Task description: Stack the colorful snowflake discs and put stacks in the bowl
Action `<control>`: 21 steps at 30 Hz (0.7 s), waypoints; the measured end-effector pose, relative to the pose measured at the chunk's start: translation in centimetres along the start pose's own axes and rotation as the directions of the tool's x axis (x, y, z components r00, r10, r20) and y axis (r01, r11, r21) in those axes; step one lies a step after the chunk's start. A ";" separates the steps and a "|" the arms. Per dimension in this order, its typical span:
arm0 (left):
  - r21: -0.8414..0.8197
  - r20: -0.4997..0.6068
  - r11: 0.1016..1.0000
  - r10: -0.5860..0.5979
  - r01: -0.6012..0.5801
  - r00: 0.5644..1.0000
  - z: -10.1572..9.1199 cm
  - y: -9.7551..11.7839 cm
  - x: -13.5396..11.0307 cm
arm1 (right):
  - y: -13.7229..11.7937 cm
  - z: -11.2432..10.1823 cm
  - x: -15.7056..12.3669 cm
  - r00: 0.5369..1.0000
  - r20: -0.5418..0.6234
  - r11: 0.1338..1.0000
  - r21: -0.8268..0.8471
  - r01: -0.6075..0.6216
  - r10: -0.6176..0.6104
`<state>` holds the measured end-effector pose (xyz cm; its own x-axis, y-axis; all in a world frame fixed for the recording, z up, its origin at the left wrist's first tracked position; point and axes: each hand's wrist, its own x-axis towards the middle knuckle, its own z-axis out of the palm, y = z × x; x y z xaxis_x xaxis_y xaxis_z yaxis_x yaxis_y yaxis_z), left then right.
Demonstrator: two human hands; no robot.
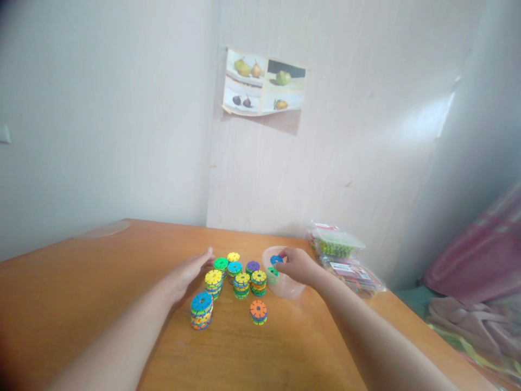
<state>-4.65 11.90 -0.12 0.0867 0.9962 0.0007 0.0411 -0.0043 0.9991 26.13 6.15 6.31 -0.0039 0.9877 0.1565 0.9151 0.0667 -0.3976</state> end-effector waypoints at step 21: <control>0.024 0.007 1.000 -0.004 0.003 1.000 0.0 -0.3 0.3 | -3.9 3.5 -9.3 0.970 0.071 0.968 0.111 0.224 -0.233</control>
<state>-4.65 12.18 -0.38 0.0931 0.9957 -0.0032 0.0650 -0.0029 0.9979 21.22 -2.80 3.27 -0.2454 0.9526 0.1799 0.8405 0.3015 -0.4502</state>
